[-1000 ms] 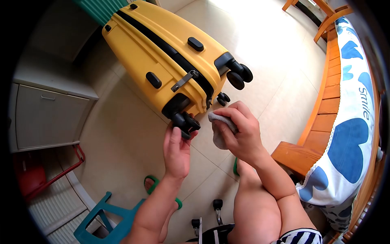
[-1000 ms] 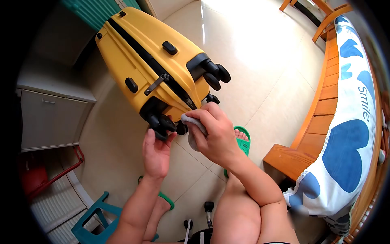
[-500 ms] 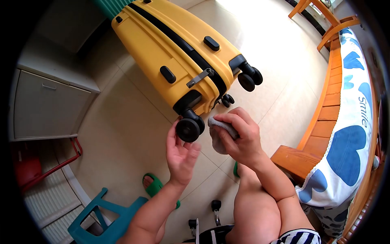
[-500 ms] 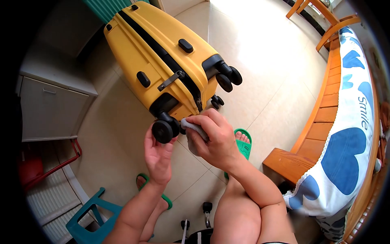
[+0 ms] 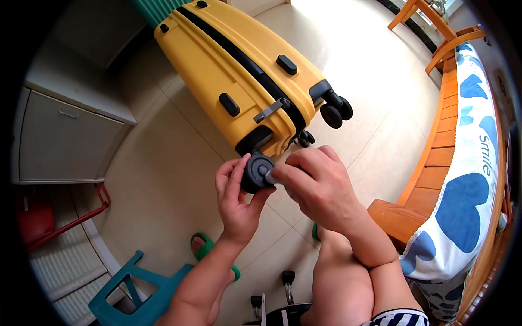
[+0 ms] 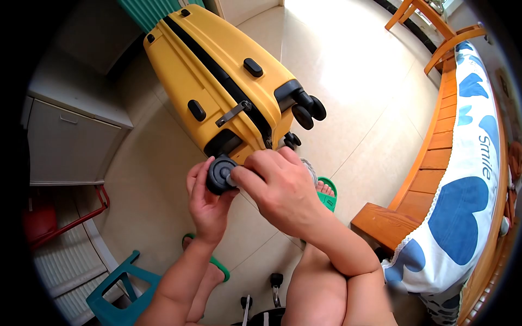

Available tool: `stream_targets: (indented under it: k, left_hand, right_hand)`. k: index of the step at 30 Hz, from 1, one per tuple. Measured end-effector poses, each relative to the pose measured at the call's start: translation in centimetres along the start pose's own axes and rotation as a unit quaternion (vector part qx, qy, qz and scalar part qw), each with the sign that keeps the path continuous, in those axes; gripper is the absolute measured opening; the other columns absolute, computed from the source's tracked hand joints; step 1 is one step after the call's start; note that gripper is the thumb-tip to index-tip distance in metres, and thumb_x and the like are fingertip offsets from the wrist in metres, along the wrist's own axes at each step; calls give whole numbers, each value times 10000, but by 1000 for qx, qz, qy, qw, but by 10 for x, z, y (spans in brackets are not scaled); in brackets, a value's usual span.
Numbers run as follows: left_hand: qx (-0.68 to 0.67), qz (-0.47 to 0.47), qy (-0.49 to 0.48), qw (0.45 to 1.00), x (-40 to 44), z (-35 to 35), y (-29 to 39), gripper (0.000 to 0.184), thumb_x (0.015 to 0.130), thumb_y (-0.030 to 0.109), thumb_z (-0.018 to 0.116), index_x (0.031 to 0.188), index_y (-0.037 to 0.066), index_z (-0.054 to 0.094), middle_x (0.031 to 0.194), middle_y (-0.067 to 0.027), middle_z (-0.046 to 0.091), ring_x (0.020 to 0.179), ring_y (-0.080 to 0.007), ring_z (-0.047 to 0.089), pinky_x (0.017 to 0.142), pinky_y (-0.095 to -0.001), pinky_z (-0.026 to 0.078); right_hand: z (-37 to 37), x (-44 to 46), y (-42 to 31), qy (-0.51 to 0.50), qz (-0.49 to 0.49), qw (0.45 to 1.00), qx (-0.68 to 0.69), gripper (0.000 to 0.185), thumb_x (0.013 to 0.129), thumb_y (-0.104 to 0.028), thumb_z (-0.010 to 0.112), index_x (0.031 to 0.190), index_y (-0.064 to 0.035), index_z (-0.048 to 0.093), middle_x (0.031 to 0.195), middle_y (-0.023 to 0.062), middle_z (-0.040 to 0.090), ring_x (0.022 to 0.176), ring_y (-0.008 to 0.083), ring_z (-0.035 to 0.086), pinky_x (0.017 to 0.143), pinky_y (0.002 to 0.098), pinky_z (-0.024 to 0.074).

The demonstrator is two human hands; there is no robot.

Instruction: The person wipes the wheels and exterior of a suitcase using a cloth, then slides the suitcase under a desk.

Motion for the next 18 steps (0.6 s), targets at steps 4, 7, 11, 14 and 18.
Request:
stream_targets:
  k: [4, 7, 11, 14, 18]
  left_hand:
    - [129, 60, -5, 990, 4, -4, 9, 682, 752, -12, 802, 1369, 17, 512, 1248, -107, 441, 1086, -214, 542, 866, -309, 520]
    - [170, 74, -2, 983, 4, -3, 15, 662, 745, 35, 821, 1344, 10, 541, 1192, -112, 485, 1041, -223, 546, 835, -313, 508]
    - [196, 65, -2, 978, 5, -3, 15, 644, 750, 47, 816, 1335, 8, 548, 1189, -119, 500, 1026, -238, 548, 850, -329, 499]
    - [207, 84, 3, 975, 4, -3, 13, 636, 758, 50, 813, 1334, 7, 548, 1200, -125, 498, 1023, -241, 549, 855, -323, 494]
    - [202, 85, -4, 976, 4, -5, 15, 637, 761, 62, 814, 1335, 1, 545, 1191, -126, 501, 1023, -248, 547, 848, -327, 492]
  right_hand:
    - [4, 14, -13, 33, -64, 997, -8, 188, 720, -103, 635, 906, -73, 635, 819, 37, 516, 750, 192, 555, 651, 324, 407]
    - [10, 27, -5, 57, -72, 995, -42, 175, 721, -136, 627, 880, -63, 628, 781, 40, 478, 749, 188, 550, 658, 318, 398]
    - [-6, 17, 2, -24, -31, 997, -63, 185, 694, -95, 649, 878, -79, 636, 804, 30, 508, 748, 177, 563, 656, 319, 407]
    - [-4, 13, -6, -31, -42, 998, -20, 209, 671, -55, 665, 876, -91, 643, 819, 17, 528, 742, 168, 571, 652, 316, 412]
    - [7, 28, -6, 34, -51, 998, -8, 212, 665, -63, 670, 874, -89, 644, 805, 22, 514, 742, 182, 569, 649, 319, 417]
Point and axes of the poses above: each hand's wrist, its own x-axis towards the middle knuckle, its own z-axis out of the palm, y = z × x, the point moved 5 cm from there along x, towards the middle knuckle
